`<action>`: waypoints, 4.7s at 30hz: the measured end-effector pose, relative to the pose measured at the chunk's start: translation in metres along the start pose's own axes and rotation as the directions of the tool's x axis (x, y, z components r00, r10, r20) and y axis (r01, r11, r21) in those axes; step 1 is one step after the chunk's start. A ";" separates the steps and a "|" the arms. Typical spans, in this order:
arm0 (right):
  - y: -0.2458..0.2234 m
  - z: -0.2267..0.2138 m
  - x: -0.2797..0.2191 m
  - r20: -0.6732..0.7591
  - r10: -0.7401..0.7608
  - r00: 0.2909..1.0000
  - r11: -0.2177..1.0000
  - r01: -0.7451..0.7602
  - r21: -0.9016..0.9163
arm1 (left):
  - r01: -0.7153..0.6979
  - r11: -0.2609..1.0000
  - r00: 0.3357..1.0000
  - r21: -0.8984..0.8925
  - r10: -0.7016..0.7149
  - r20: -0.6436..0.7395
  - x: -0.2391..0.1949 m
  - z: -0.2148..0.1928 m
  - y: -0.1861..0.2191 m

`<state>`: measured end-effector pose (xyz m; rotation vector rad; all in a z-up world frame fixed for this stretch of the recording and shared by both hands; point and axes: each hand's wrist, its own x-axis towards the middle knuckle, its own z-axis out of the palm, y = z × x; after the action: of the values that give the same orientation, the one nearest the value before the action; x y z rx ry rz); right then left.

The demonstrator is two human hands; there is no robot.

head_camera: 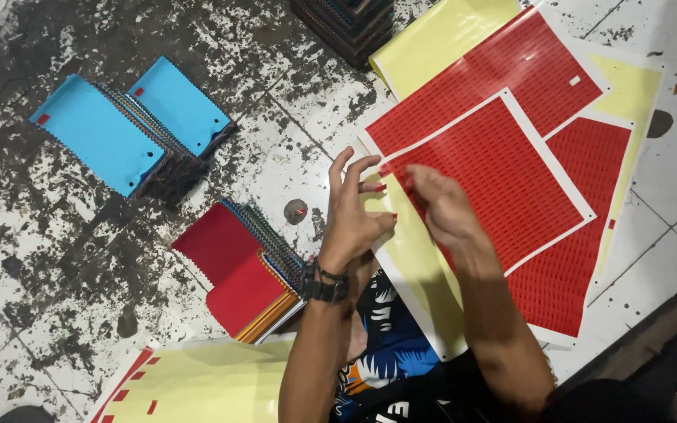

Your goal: The person sits on the floor and assembles notebooks by peeling red adhesive strips from a sheet and applying them to the spine of a notebook. They repeat this process for several notebooks, stacking the finished items.

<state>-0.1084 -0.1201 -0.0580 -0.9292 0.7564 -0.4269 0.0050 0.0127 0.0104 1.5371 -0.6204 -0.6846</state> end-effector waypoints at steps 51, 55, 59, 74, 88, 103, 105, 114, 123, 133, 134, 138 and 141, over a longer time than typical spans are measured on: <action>-0.005 0.032 -0.005 0.064 -0.576 0.815 0.632 0.494 -0.598 | 0.034 0.984 0.906 0.174 0.043 -0.421 0.017 0.014 -0.051; 0.005 0.046 -0.030 0.050 -0.327 0.944 0.907 0.328 -0.263 | -0.103 0.972 0.834 -0.212 -0.032 -0.551 0.025 0.006 -0.050; 0.009 0.065 -0.045 0.190 -0.221 0.957 0.958 0.250 -0.144 | -0.215 0.794 0.835 -0.569 -0.154 -0.529 0.032 0.003 -0.061; -0.013 0.037 0.009 0.158 -0.570 0.806 0.359 0.417 -0.835 | 0.109 0.987 0.894 0.121 -0.044 -0.446 0.013 0.006 -0.048; 0.013 0.026 0.034 0.152 -0.644 0.750 0.155 0.323 -0.934 | 0.043 0.996 0.871 0.075 0.000 -0.492 0.020 0.004 -0.061; 0.031 0.122 -0.063 0.280 -0.233 0.931 0.927 0.300 -0.226 | -0.501 0.466 0.750 -0.729 -0.187 -0.635 0.011 -0.048 -0.039; 0.029 0.124 -0.062 0.272 -0.204 0.940 0.918 0.281 -0.281 | -0.501 0.474 0.749 -0.725 -0.182 -0.637 -0.002 -0.055 -0.019; -0.019 0.204 -0.032 0.792 -0.317 0.522 0.592 0.761 -0.265 | -0.285 0.932 0.746 -0.223 0.070 -0.663 -0.079 -0.136 0.000; -0.004 0.261 -0.039 0.957 -0.042 0.287 0.528 0.820 -0.223 | -0.073 0.997 0.729 -0.004 0.051 -0.682 -0.133 -0.187 -0.011; 0.010 0.273 -0.027 0.963 0.111 0.244 0.464 0.845 -0.267 | -0.019 0.999 0.742 -0.034 -0.008 -0.671 -0.137 -0.199 -0.023; 0.012 0.274 -0.025 0.952 0.121 0.282 0.449 0.839 -0.306 | -0.029 0.999 0.737 -0.040 -0.006 -0.676 -0.135 -0.198 -0.022; 0.023 0.268 0.003 0.929 0.088 0.359 0.314 0.875 -0.368 | 0.060 0.957 0.681 0.283 0.168 -0.713 -0.128 -0.214 -0.058; 0.031 0.281 0.008 0.889 0.236 0.391 0.230 0.867 -0.442 | 0.181 0.713 0.658 0.678 0.424 -0.622 -0.127 -0.228 -0.091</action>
<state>0.1060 0.0486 0.0183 -2.3322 -0.4487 0.2110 0.0863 0.2668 -0.0624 2.2508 -0.3301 0.4316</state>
